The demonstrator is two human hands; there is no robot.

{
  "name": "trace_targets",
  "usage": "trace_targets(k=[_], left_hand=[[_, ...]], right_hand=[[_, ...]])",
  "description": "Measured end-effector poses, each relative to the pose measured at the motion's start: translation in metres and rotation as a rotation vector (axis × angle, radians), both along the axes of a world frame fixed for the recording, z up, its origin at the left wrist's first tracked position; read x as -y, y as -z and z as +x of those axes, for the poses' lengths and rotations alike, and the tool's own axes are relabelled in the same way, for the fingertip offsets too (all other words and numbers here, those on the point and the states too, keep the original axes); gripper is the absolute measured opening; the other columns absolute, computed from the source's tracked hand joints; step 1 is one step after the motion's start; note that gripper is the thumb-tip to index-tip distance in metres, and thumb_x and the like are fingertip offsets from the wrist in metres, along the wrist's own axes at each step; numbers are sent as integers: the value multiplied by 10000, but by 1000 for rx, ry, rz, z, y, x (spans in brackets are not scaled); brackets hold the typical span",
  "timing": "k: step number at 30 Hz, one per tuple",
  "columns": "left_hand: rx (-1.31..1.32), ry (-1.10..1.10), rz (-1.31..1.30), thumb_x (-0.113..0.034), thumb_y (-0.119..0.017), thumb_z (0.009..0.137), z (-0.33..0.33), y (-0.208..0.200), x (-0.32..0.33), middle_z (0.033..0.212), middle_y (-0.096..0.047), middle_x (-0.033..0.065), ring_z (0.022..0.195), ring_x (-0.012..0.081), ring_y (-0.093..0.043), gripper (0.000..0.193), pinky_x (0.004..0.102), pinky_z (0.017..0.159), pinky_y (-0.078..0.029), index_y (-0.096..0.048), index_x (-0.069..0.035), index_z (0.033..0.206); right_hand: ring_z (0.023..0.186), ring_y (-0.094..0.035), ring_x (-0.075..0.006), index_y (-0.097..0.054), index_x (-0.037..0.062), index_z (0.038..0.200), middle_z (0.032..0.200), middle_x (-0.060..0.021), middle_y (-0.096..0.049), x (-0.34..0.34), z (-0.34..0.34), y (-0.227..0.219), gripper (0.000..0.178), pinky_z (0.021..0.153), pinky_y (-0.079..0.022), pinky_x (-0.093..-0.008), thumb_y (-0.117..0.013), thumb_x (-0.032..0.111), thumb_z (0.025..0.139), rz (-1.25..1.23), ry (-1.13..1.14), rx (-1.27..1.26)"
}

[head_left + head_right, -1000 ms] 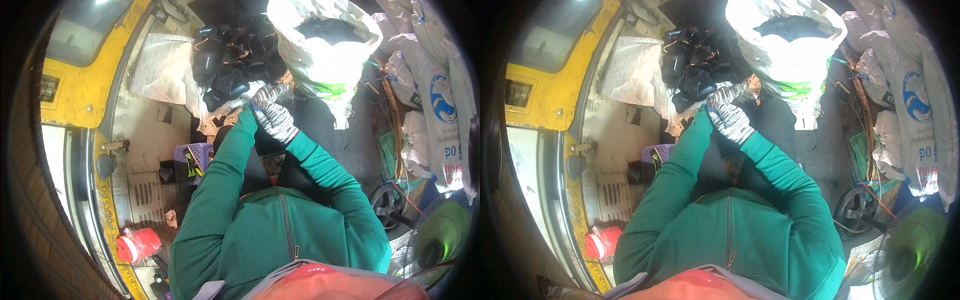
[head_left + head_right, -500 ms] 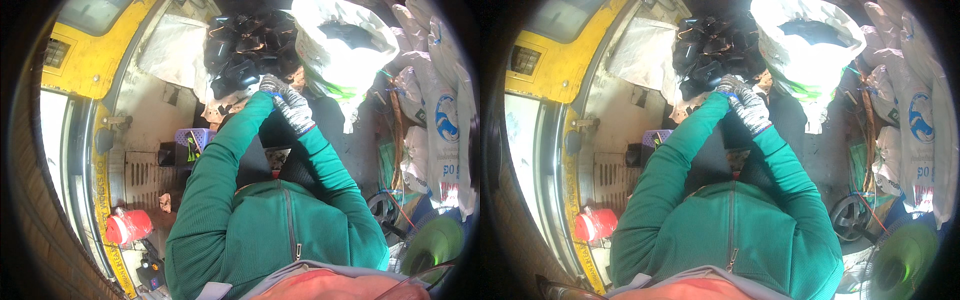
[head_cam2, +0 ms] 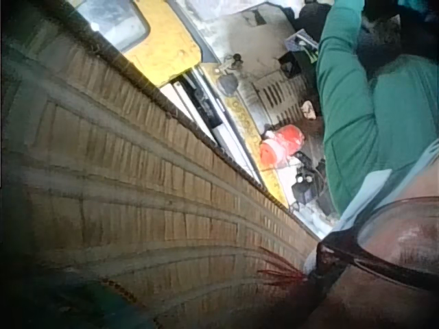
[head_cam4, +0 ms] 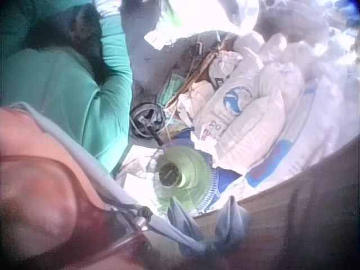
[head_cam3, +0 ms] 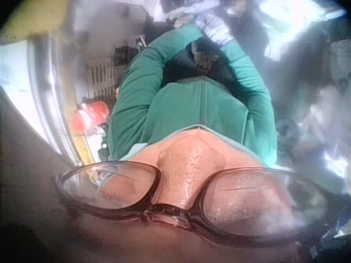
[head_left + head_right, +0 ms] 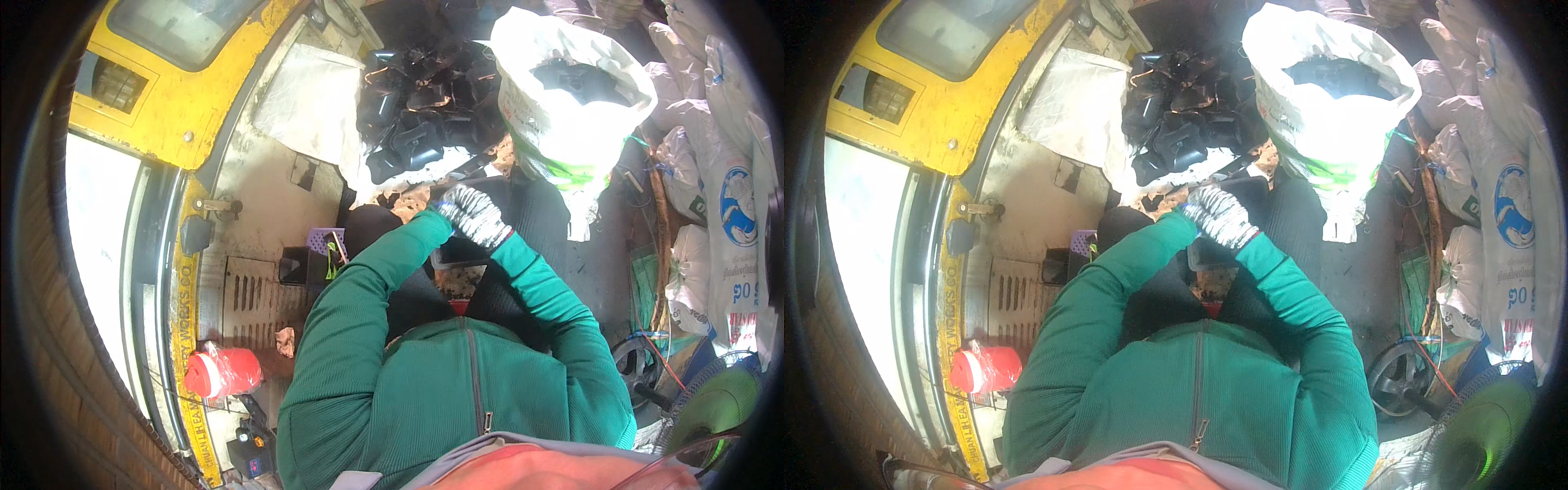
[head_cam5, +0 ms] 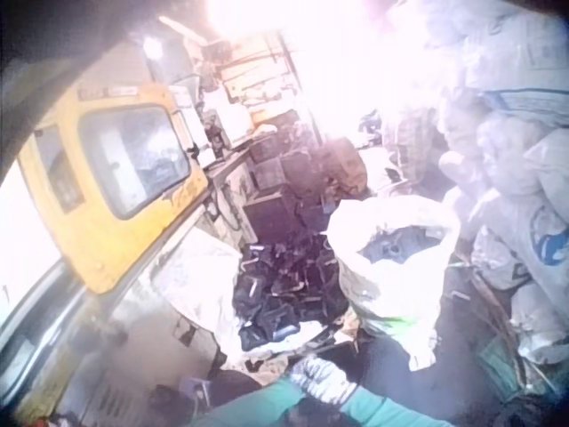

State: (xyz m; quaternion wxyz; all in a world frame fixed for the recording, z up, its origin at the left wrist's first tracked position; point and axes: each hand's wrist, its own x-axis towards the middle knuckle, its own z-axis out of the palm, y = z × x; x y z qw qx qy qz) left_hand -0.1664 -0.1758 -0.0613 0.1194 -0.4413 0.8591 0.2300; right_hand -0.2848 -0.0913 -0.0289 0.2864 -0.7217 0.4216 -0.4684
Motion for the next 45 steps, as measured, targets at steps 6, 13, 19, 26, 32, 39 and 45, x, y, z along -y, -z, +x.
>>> trace_targets(k=[6,13,19,26,32,39,45], left_hand=[[-346,0,587,-522,-588,866,13,-38,-9,1360,-532,191,1259,356,-512,667,414,1047,-399,-456,-123,1384],[-546,123,806,-597,-608,850,-8,-89,50,1449,-470,208,1319,384,-468,831,414,1086,-376,-361,-126,1488],[-63,-401,-50,-559,-612,847,87,0,199,1298,-611,192,1207,347,-582,687,442,1022,-440,-524,-130,1376],[162,-886,-24,-531,-624,856,185,111,280,1474,-462,181,1374,326,-434,751,425,1138,-351,-432,-132,1462],[72,-879,-374,-437,-665,866,230,199,346,1513,-409,161,1377,318,-428,768,421,1150,-338,-356,-132,1500],[239,-847,-287,-421,-674,871,251,260,433,1555,-333,162,1385,327,-414,834,400,1150,-348,-270,-113,1533],[359,-852,-151,-383,-677,865,253,276,451,1502,-392,209,1348,389,-442,789,449,1123,-385,-271,-281,1535]], right_hand=[[1116,-609,-249,-682,88,1166,1143,-89,-688,-12,6,6,297,1012,-434,-395,-623,272,941,283,-314,176],[804,-629,-102,-662,28,1118,979,-43,-690,2,-24,-7,226,686,-506,-247,-671,132,917,577,-251,771],[574,-553,-133,-627,40,1125,777,-45,-629,10,-32,-13,279,507,-456,-257,-663,228,922,909,123,1445],[734,-614,-157,-597,80,1162,881,-37,-636,21,-52,-22,244,599,-515,-291,-638,202,955,1041,246,1544],[700,-600,-136,-557,68,1182,839,-32,-610,22,-58,9,312,554,-502,-284,-682,160,912,1265,466,1053],[608,-551,-105,-565,52,1093,757,-1,-557,54,-62,11,220,482,-444,-253,-644,139,906,1271,532,1142],[648,-566,-107,-575,60,1123,801,-11,-586,71,-54,5,243,519,-466,-256,-657,150,913,1345,525,1061]])
